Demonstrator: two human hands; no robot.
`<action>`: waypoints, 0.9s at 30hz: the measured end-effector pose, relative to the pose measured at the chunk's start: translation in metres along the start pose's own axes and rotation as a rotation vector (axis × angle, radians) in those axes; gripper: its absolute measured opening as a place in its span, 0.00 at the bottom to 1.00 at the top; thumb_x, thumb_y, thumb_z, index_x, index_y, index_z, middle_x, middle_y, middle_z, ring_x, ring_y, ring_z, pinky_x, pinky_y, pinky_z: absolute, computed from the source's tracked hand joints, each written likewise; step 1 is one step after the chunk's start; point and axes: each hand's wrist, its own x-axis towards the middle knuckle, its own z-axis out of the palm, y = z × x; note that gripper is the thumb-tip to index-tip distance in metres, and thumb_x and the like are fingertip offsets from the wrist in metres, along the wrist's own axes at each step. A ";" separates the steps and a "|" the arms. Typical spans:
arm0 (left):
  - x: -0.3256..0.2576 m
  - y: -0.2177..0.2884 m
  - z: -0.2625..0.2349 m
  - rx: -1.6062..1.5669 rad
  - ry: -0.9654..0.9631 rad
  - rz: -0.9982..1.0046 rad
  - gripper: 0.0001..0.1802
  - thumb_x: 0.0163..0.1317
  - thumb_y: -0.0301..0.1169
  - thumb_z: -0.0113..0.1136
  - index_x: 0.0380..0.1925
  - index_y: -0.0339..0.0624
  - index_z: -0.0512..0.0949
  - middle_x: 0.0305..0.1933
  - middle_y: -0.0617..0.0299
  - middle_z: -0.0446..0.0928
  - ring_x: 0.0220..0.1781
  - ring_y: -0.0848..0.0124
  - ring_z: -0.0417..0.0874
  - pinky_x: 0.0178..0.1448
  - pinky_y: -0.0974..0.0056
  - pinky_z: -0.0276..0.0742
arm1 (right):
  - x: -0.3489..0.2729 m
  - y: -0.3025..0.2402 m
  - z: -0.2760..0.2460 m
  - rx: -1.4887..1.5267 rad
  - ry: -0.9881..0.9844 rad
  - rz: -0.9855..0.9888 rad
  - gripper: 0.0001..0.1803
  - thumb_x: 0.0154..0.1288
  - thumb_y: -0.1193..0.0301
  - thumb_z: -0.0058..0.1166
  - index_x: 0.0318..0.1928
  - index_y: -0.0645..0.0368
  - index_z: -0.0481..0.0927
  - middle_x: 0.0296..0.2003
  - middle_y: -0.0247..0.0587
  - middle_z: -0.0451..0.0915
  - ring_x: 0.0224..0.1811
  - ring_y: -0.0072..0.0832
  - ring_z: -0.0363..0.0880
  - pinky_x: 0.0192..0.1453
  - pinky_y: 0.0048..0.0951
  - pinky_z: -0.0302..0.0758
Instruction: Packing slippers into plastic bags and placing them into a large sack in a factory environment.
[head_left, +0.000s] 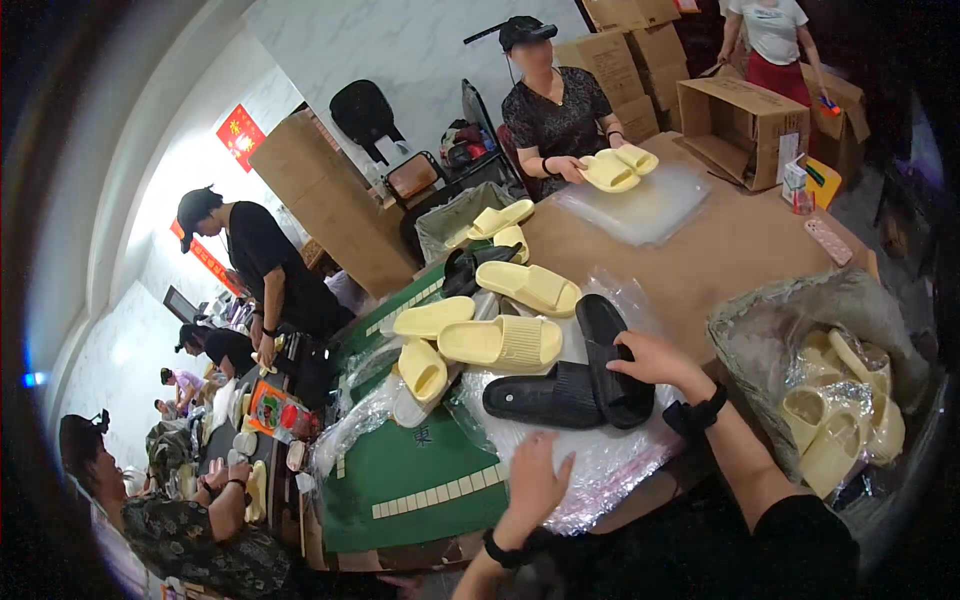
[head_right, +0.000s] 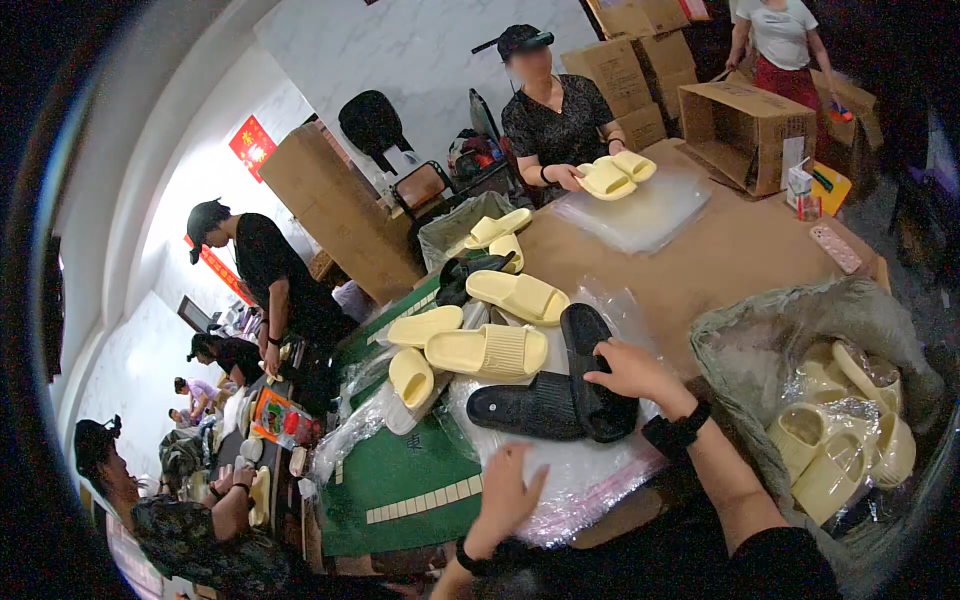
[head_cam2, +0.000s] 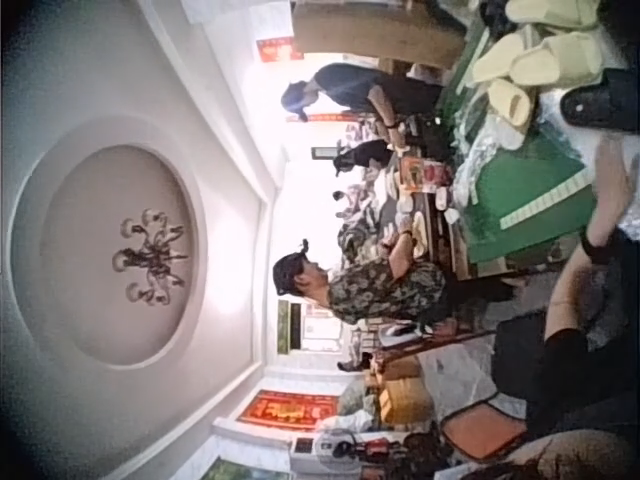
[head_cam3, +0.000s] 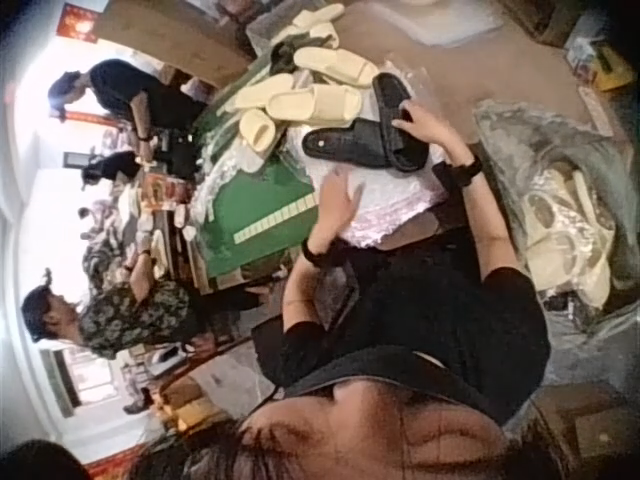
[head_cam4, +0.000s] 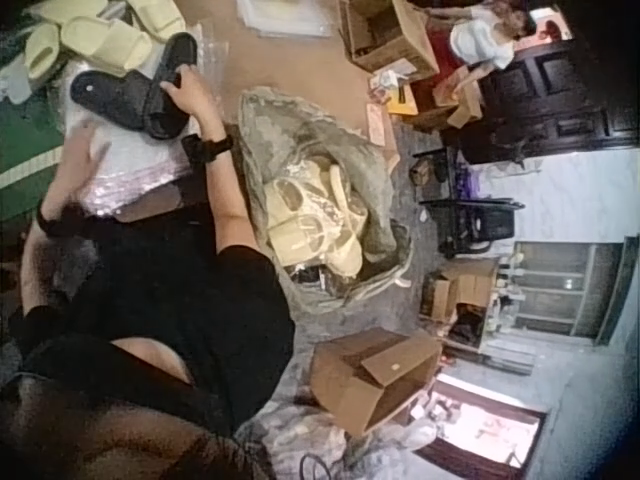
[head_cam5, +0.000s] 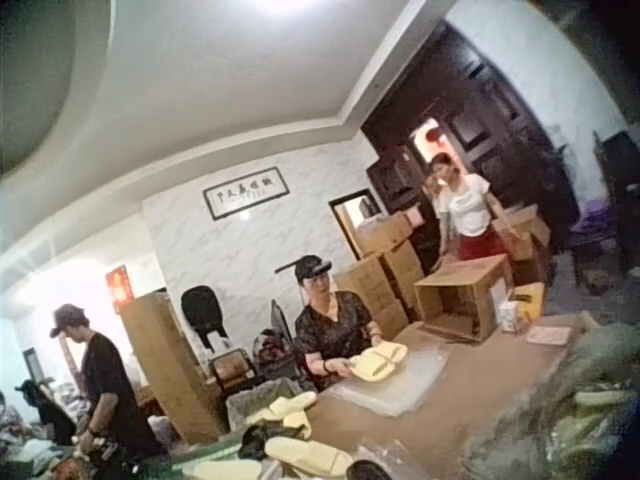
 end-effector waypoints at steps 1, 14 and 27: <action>-0.010 0.002 0.014 -0.058 -0.042 0.049 0.23 0.57 0.35 0.57 0.51 0.37 0.70 0.51 0.45 0.70 0.49 0.48 0.71 0.53 0.52 0.67 | 0.005 0.007 0.005 -0.007 -0.013 -0.028 0.18 0.57 0.61 0.56 0.43 0.59 0.74 0.41 0.50 0.75 0.44 0.48 0.74 0.47 0.39 0.71; -0.045 0.020 0.063 0.169 -0.032 0.043 0.21 0.55 0.43 0.59 0.48 0.49 0.76 0.50 0.49 0.72 0.49 0.55 0.73 0.47 0.53 0.68 | 0.032 -0.005 -0.016 -0.316 -0.166 -0.113 0.16 0.46 0.68 0.61 0.38 0.56 0.77 0.38 0.45 0.75 0.43 0.44 0.74 0.46 0.40 0.72; -0.054 0.015 0.066 0.227 -0.011 0.052 0.21 0.53 0.43 0.59 0.47 0.54 0.76 0.53 0.55 0.70 0.54 0.58 0.70 0.51 0.54 0.65 | 0.037 -0.026 0.017 -0.421 -0.277 -0.325 0.27 0.54 0.50 0.56 0.54 0.43 0.74 0.38 0.46 0.76 0.47 0.42 0.74 0.57 0.51 0.60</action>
